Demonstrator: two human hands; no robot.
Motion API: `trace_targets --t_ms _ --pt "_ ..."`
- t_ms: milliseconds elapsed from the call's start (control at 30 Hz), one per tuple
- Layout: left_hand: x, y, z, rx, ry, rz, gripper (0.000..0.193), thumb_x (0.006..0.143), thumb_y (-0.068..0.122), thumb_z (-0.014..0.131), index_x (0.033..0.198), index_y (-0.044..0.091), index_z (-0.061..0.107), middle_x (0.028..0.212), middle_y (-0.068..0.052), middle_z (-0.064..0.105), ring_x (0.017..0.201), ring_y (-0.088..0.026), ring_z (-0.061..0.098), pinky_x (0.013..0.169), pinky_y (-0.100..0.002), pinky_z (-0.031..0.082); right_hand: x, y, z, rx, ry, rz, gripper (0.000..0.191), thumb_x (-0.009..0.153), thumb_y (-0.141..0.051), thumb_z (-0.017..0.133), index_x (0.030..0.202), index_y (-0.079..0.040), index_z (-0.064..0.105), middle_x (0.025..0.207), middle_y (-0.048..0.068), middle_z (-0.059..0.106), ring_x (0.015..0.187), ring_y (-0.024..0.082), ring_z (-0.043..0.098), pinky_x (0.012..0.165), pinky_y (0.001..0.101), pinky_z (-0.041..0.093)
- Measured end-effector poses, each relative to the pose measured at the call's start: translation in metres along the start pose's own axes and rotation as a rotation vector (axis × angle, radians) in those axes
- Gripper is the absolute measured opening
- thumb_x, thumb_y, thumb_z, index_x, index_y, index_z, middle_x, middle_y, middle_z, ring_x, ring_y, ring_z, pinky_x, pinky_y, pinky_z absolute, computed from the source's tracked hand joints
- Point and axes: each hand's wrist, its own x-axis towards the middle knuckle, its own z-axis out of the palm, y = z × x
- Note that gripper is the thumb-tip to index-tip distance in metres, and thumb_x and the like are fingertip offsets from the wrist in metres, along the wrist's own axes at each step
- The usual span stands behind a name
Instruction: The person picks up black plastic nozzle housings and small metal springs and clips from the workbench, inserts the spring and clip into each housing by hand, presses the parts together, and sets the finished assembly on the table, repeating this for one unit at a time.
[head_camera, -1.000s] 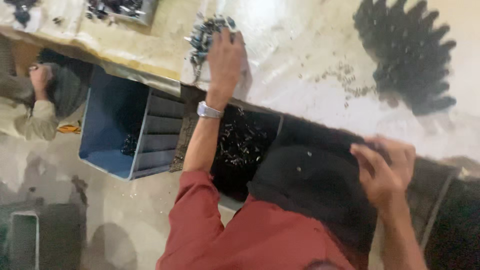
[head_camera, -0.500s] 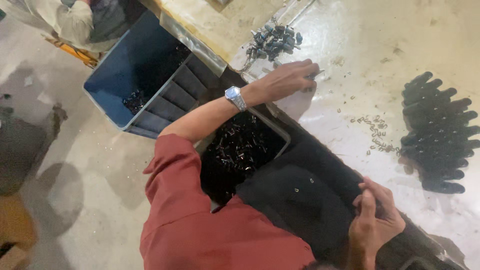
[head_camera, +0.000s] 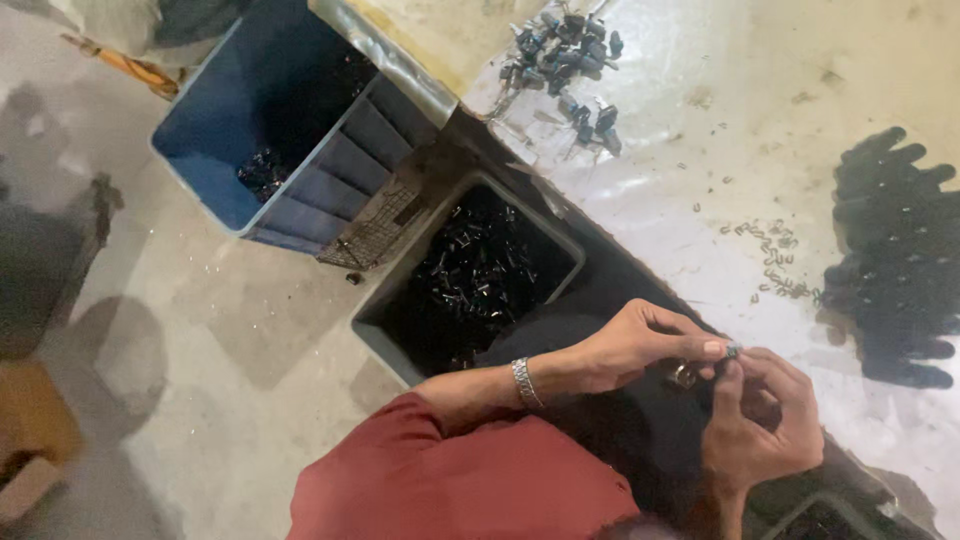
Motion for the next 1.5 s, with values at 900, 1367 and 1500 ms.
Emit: trace_targets --t_ms 900,1367,1500 --pt "0.154 0.088 0.083 1.371 -0.056 0.365 0.024 0.097 0.024 0.071 0.109 0.005 0.077 0.095 -0.007 0.075 0.076 -0.013 0.067 0.063 -0.03 0.055 -0.005 -0.004 -0.104 0.326 -0.099 0.116 0.022 0.107 -0.023 0.056 0.115 -0.003 0.054 0.112 0.009 0.066 0.106 0.015 0.06 0.098 0.0304 0.048" --pt "0.064 0.041 0.049 1.075 -0.236 0.664 0.031 0.098 0.025 0.075 0.098 0.006 0.051 0.103 -0.002 0.073 0.084 -0.018 0.069 0.075 -0.03 0.057 -0.018 0.034 -0.065 0.844 0.136 0.372 0.009 0.119 -0.004 0.056 0.119 -0.003 0.046 0.086 0.01 0.052 0.076 0.016 0.049 0.065 0.03 0.046" --pt "0.036 0.002 0.034 0.88 -0.321 0.541 0.024 0.108 0.024 0.065 0.126 0.012 0.054 0.112 -0.001 0.064 0.104 -0.014 0.068 0.093 -0.028 0.056 -0.013 0.039 -0.055 0.774 0.062 0.367 0.009 0.119 -0.001 0.057 0.121 0.001 0.048 0.093 0.013 0.059 0.083 0.015 0.056 0.077 0.0279 0.051"
